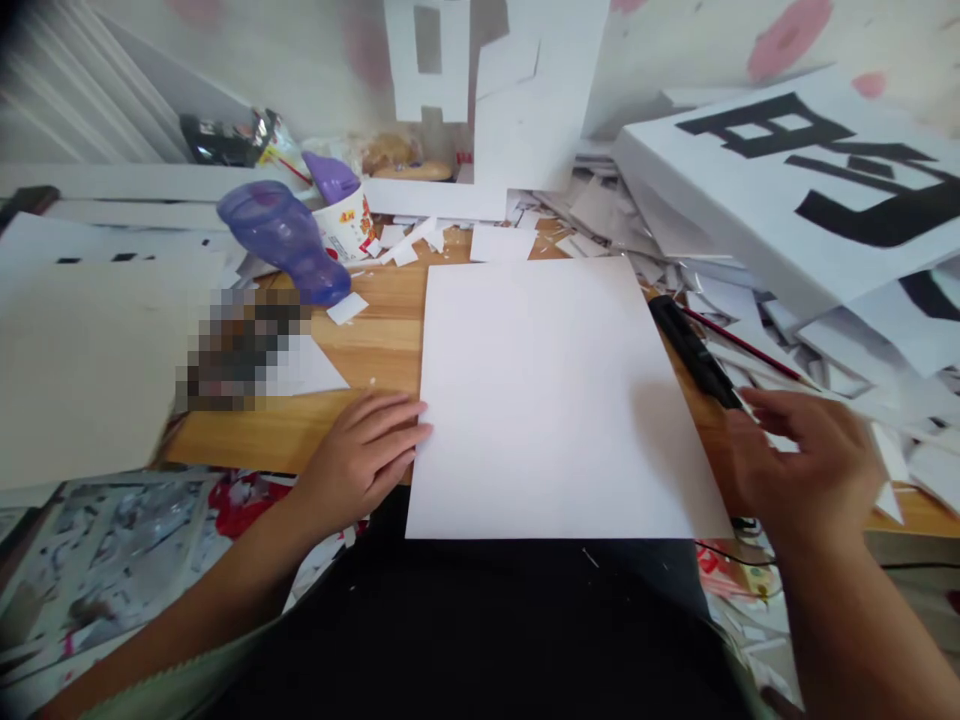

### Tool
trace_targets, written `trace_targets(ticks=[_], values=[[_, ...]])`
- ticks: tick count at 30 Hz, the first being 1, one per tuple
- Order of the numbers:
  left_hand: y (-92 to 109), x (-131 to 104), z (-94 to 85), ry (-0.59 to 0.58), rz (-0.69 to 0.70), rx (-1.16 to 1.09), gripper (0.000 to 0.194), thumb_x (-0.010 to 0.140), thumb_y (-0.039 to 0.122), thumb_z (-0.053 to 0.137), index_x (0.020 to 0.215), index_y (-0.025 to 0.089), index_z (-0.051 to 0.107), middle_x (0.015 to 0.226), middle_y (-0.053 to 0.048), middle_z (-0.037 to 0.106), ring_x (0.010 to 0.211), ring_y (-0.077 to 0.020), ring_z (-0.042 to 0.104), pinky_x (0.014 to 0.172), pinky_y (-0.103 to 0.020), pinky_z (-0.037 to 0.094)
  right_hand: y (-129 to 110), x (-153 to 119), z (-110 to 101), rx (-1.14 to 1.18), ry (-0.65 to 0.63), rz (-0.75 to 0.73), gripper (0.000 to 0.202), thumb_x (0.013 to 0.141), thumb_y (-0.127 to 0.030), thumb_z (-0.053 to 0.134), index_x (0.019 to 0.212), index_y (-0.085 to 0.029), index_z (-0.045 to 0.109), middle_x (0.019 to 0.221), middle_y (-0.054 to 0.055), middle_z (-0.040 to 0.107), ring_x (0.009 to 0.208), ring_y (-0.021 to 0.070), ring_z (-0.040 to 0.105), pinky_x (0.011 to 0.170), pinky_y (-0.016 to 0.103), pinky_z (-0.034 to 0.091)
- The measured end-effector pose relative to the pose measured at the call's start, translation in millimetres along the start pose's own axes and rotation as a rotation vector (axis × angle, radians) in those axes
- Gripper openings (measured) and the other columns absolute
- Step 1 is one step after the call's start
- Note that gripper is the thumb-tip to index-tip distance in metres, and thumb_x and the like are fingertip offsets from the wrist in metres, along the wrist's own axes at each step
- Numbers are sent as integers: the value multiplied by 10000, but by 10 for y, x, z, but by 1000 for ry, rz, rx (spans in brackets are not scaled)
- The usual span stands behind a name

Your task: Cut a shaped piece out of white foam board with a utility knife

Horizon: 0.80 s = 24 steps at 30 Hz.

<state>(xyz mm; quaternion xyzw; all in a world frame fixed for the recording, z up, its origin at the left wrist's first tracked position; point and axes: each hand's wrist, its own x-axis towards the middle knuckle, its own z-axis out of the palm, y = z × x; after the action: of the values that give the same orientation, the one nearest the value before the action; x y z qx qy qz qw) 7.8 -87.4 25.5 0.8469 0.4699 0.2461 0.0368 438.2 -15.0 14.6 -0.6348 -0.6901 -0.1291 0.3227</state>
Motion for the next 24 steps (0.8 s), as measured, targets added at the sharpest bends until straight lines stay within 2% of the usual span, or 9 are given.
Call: trace_targets(ticks=[3,7,10,12,14,18,21,24], values=[[30,-76,-33,-32,0,-11,244,903,146,549,1106,193,676,1240,-97,673,1211,-281,558,1068,-551,399,-135,-117,-13,1,-33,-101,339,836,-445,564,899,-150,721,871,133,712,848,289,675,781,411,542],[33,-177,-93,-144,-42,-22,269,925,271,563,1170,228,664,1332,-94,621,1279,-276,514,1125,-529,331,-143,-299,-55,30,-209,-190,287,868,-397,552,982,-176,696,1016,134,693,936,280,656,870,416,526],[-10,-239,-131,-235,-26,-58,511,840,531,643,1257,236,626,1397,-120,568,1317,-324,474,1134,-558,303,-139,-387,-73,36,-251,-178,288,873,-390,552,1036,-189,679,1068,124,687,978,284,647,911,432,514],[-41,-270,-139,-267,8,-57,700,747,626,685,1322,241,579,1421,-128,546,1333,-350,452,1133,-583,291,-159,-410,-79,37,-258,-142,306,879,-405,538,1043,-183,671,1066,130,688,991,294,645,913,446,516],[-61,-290,-127,-259,54,-25,702,748,579,715,1349,254,551,1420,-109,552,1341,-346,446,1139,-585,279,-192,-411,-81,60,-274,-101,325,884,-418,528,1052,-175,663,1070,140,683,1005,304,640,917,470,513],[-75,-295,-44,-127,171,27,465,845,403,683,1280,262,595,1328,-54,637,1294,-274,514,1174,-499,265,-260,-390,-70,152,-300,-21,317,885,-404,540,1078,-180,656,1119,145,661,1046,302,626,939,494,502],[-83,-293,25,-46,239,25,413,843,392,687,1229,258,625,1279,-33,670,1249,-228,559,1179,-400,290,-286,-371,-75,173,-299,-2,295,889,-377,542,1075,-181,662,1136,141,659,1065,291,622,946,481,501],[-116,-319,69,-27,249,27,419,848,387,674,1244,259,625,1302,-30,656,1237,-208,576,1122,-308,384,-273,-345,-111,191,-313,-13,265,893,-356,542,1056,-192,672,1124,126,673,1055,275,629,931,451,513]])
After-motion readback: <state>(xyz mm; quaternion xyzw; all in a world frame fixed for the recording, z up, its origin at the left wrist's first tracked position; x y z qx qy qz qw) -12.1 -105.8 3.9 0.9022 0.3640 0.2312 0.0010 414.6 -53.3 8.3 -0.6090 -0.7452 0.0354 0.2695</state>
